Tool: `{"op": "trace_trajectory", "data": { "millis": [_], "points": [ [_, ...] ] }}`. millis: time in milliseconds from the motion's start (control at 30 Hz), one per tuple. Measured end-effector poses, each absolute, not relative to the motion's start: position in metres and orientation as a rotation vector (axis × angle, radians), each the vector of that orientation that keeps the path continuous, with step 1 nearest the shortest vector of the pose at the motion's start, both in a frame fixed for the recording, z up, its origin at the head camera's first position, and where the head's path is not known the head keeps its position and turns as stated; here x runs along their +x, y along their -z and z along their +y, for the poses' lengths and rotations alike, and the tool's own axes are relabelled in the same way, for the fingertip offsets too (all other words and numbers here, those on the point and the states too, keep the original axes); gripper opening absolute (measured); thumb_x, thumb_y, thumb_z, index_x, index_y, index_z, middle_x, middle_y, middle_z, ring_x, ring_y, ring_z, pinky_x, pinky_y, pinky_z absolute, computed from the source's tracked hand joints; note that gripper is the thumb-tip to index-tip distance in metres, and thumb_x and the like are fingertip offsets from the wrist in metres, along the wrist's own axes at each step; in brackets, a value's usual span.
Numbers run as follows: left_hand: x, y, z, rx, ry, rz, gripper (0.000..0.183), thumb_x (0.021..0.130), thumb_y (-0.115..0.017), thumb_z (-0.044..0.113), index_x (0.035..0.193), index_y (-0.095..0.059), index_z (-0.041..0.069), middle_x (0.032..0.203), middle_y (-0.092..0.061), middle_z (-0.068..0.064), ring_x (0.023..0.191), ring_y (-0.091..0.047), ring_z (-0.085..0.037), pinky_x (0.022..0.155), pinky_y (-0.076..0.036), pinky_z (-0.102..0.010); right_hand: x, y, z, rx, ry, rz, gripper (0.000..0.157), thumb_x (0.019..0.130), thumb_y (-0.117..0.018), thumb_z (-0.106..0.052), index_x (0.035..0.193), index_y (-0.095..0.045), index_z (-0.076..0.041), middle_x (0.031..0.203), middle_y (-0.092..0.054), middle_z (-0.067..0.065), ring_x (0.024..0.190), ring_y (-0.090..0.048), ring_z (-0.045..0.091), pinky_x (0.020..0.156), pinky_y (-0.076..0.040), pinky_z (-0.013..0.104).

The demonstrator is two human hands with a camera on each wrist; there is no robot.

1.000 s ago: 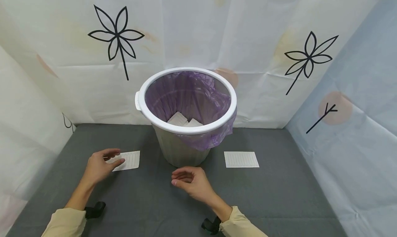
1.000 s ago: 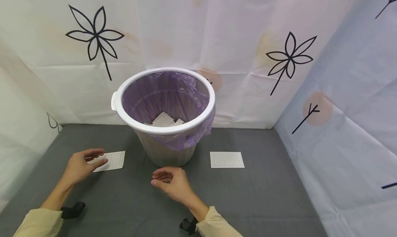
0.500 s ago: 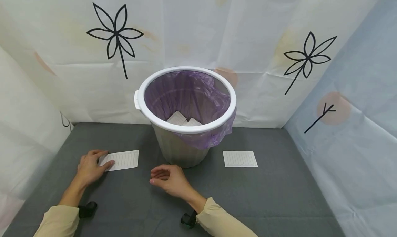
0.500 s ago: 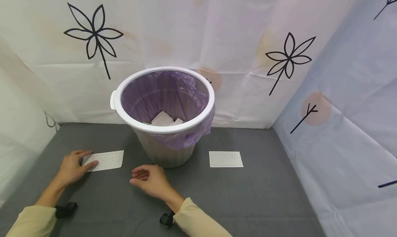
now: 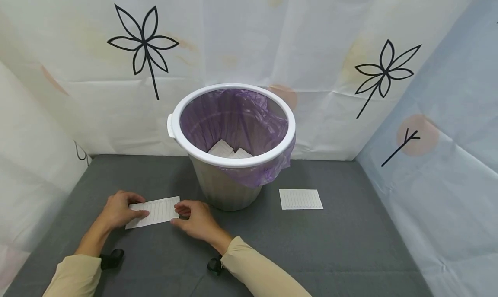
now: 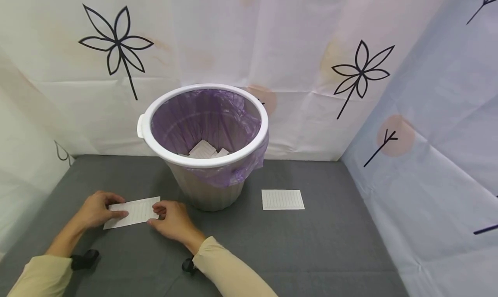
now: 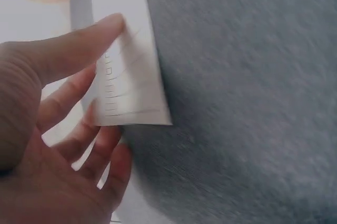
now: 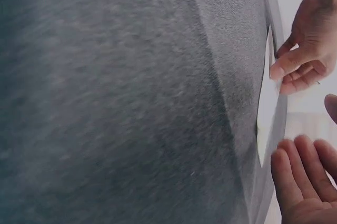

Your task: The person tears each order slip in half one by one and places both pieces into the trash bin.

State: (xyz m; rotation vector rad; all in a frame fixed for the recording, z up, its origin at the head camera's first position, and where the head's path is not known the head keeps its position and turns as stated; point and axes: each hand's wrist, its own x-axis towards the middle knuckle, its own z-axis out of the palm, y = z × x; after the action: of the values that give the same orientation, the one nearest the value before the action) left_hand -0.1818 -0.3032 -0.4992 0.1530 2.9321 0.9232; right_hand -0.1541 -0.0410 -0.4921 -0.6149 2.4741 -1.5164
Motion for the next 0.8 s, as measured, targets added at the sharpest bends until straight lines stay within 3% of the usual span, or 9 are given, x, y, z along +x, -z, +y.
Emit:
{"op": "trace_trajectory", "data": {
  "millis": [167,400,500,700,800],
  "points": [
    [-0.183,0.497,-0.294,0.228,-0.991,2.785,0.02,0.078,-0.086,0.006,0.089,-0.07,0.0,0.082,-0.064,-0.006,0.074,-0.057,-0.021,0.063,-0.046,-0.034,-0.155,0.492,-0.051,-0.589,1.358,2.625,0.048,0.09,-0.078,-0.019,0.134,-0.063,-0.005,0.13,-0.064,0.001,0.119,-0.059,0.011,0.099,-0.047,0.022],
    [-0.182,0.497,-0.284,0.368,-1.122,2.658,0.01,0.084,-0.081,0.004,0.086,-0.072,0.003,0.077,-0.065,-0.001,0.069,-0.059,-0.016,0.06,-0.047,-0.028,-0.155,0.497,-0.055,-0.519,1.228,2.685,0.061,0.088,-0.081,-0.023,0.141,-0.056,-0.008,0.138,-0.056,0.0,0.129,-0.051,0.015,0.107,-0.042,0.029],
    [-0.182,0.497,-0.285,0.447,-1.208,2.583,0.008,0.085,-0.08,0.003,0.087,-0.072,0.001,0.079,-0.068,-0.003,0.07,-0.062,-0.013,0.062,-0.05,-0.026,-0.156,0.5,-0.054,-0.528,1.177,2.723,0.052,0.087,-0.081,-0.023,0.134,-0.064,-0.009,0.126,-0.061,-0.001,0.119,-0.054,0.013,0.101,-0.043,0.026],
    [-0.183,0.494,-0.285,0.553,-1.314,2.466,0.009,0.089,-0.078,0.005,0.09,-0.072,-0.002,0.084,-0.07,-0.005,0.072,-0.065,-0.01,0.065,-0.053,-0.026,-0.156,0.505,-0.052,-0.481,1.355,2.7,0.009,0.091,-0.076,-0.013,0.1,-0.079,-0.011,0.094,-0.071,-0.007,0.088,-0.058,0.002,0.078,-0.047,0.018],
    [-0.182,0.491,-0.283,0.578,-1.318,2.444,0.01,0.09,-0.078,0.008,0.092,-0.072,0.0,0.086,-0.07,-0.004,0.073,-0.064,-0.01,0.065,-0.052,-0.026,-0.155,0.505,-0.05,-0.472,1.456,2.675,0.006,0.093,-0.074,-0.011,0.093,-0.08,-0.012,0.088,-0.072,-0.009,0.083,-0.059,-0.001,0.074,-0.048,0.016]
  ]
}}
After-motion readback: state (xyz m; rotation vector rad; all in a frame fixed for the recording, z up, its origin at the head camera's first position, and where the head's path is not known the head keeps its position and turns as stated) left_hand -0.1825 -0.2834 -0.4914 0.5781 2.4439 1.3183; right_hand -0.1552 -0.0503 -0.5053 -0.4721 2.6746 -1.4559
